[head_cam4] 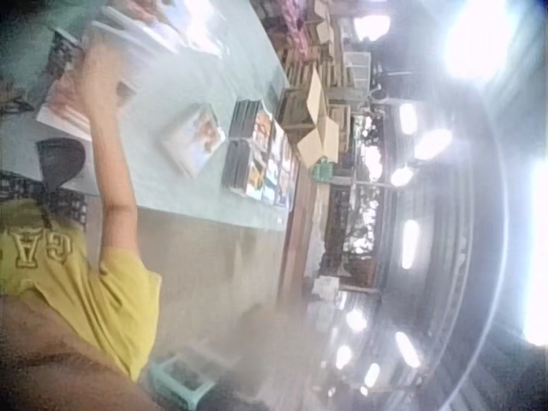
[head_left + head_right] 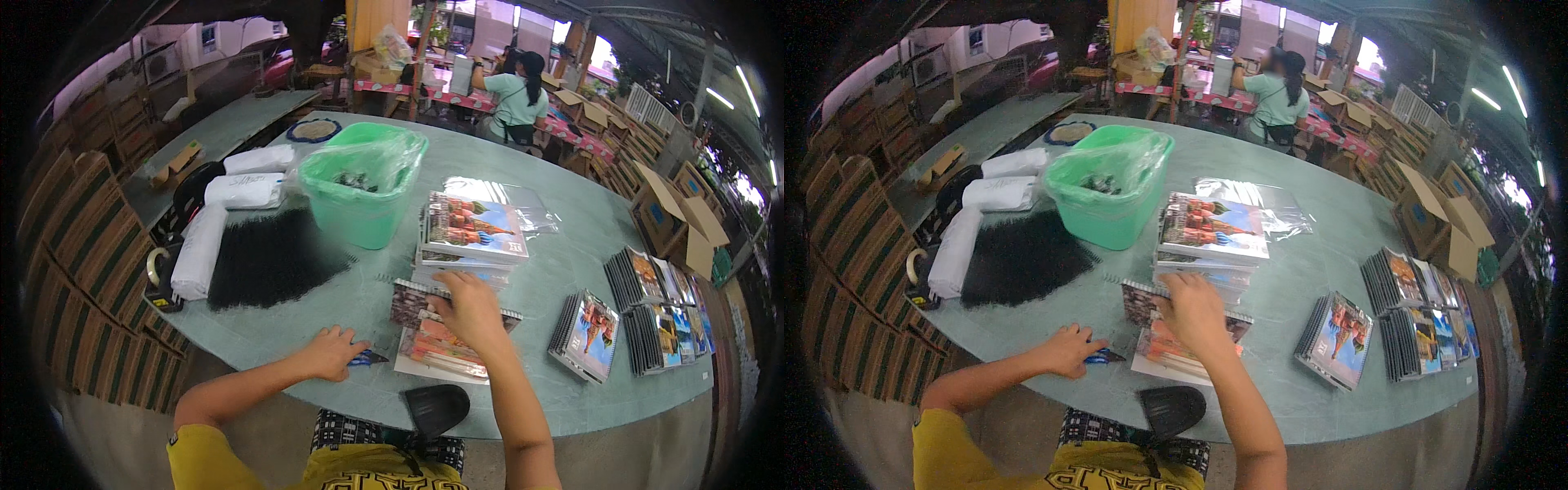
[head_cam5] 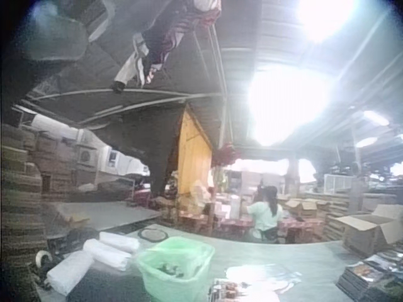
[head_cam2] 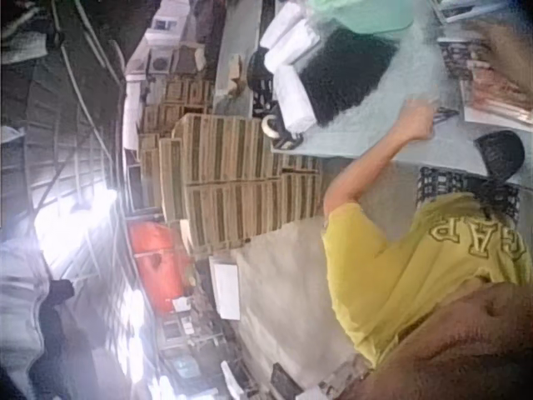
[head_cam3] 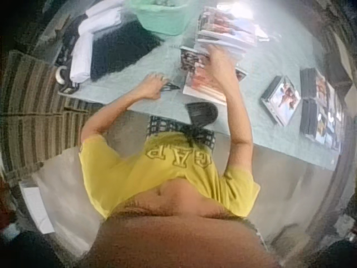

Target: The person assembles notebooks by threading a spiral spine through punched holes in a stack of pages and then uses pliers to trim the excess wire.

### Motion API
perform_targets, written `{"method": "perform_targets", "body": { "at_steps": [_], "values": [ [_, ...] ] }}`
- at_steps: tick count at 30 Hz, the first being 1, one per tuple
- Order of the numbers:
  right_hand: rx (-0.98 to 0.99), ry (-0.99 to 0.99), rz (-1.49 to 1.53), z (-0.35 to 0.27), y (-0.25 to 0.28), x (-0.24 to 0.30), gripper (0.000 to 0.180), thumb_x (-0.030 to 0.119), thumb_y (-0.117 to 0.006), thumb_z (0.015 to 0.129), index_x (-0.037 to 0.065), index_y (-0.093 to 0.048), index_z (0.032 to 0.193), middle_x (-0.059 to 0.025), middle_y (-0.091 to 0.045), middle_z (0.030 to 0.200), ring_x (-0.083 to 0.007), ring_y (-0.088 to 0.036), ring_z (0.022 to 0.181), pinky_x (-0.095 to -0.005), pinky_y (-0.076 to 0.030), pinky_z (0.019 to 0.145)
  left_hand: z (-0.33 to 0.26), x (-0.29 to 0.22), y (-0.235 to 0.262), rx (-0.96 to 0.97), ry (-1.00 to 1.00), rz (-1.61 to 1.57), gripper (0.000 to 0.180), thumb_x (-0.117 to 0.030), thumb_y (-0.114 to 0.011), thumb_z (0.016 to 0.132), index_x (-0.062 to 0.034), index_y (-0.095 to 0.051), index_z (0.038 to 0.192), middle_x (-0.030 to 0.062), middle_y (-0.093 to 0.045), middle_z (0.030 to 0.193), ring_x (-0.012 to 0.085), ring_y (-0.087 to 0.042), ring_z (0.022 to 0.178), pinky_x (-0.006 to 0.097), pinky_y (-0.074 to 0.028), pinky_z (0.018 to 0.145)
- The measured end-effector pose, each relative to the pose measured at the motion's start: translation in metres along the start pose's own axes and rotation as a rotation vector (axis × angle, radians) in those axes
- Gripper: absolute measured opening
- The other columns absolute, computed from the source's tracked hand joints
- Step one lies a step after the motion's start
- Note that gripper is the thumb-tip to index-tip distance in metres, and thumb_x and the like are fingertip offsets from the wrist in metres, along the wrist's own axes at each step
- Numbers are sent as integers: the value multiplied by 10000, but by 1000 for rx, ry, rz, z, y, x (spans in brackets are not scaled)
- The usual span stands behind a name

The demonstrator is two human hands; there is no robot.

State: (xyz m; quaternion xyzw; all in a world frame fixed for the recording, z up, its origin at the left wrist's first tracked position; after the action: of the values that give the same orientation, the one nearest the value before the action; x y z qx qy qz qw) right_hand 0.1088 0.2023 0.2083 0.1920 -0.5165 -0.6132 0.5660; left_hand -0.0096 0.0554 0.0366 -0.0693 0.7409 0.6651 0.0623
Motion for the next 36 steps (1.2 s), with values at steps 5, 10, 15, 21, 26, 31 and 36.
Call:
{"method": "perform_targets", "body": {
  "at_steps": [5, 10, 15, 21, 26, 31, 36],
  "values": [
    [135, 58, 194, 35, -31, 27, 280, 55, -649, 747, 53, -644, 1028, -145, -667, 917, -318, -628, 800, -385, -493, 718, 6, 5, 35, -72, 232, -559, 414, -170, -623, 746, -67, -532, 1137, 136, -561, 951, 244, -570, 820, 362, -463, 731],
    [233, 22, 453, 42, -33, 32, 287, -16, -628, 738, 75, -669, 1007, -111, -672, 881, -257, -622, 772, -337, -489, 707, 7, -17, 79, -120, 317, -1397, 231, -230, -535, 835, -53, -540, 982, 83, -565, 838, 141, -571, 708, 286, -453, 625],
    [204, 188, 431, 38, -41, 32, 255, -12, -647, 725, 80, -691, 959, -95, -640, 902, -249, -584, 772, -342, -479, 692, 19, -11, 91, -168, 245, -1096, 280, -277, -552, 863, -47, -541, 1021, 32, -571, 753, 131, -567, 646, 296, -446, 571],
    [-14, -6, 282, 35, -32, 24, 204, 32, -715, 654, 7, -671, 852, -124, -559, 948, -282, -580, 773, -359, -477, 677, 15, -2, 88, -167, 275, -1019, 265, -290, -524, 897, -49, -562, 998, 72, -627, 800, 223, -600, 684, 365, -476, 634],
    [-64, -17, 236, 32, -31, 23, 226, 63, -747, 622, -27, -650, 805, -138, -549, 935, -298, -575, 766, -367, -477, 676, 13, -44, 81, 271, 297, -2128, 345, -334, -442, 941, -23, -505, 1077, 122, -654, 842, 255, -642, 708, 408, -495, 609],
    [-14, 80, 187, 35, -40, 27, 254, 74, -752, 622, -20, -660, 839, -142, -557, 946, -291, -578, 794, -366, -476, 695, 15, -7, 83, -173, 246, -621, 422, -359, -510, 909, -52, -496, 1197, 76, -595, 804, 153, -589, 736, 321, -460, 617],
    [-71, 87, 280, 123, -13, 18, 384, 150, -782, 640, 23, -652, 978, -153, -584, 1037, -275, -599, 901, -363, -487, 781, 13, -5, 58, 59, 286, -1204, 491, -356, -572, 888, -46, -464, 1254, 50, -560, 912, 136, -551, 788, 269, -448, 679]
  ]
}}
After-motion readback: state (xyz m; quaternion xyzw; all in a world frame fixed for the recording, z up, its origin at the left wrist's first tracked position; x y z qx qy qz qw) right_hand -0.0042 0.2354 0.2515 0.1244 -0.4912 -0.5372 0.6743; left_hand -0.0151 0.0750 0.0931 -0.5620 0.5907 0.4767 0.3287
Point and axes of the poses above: each hand's wrist, its own z-axis towards the middle knuckle, its own y-axis out of the back of the hand, x = y × z, the point moved 8 cm from there along z, towards the middle knuckle
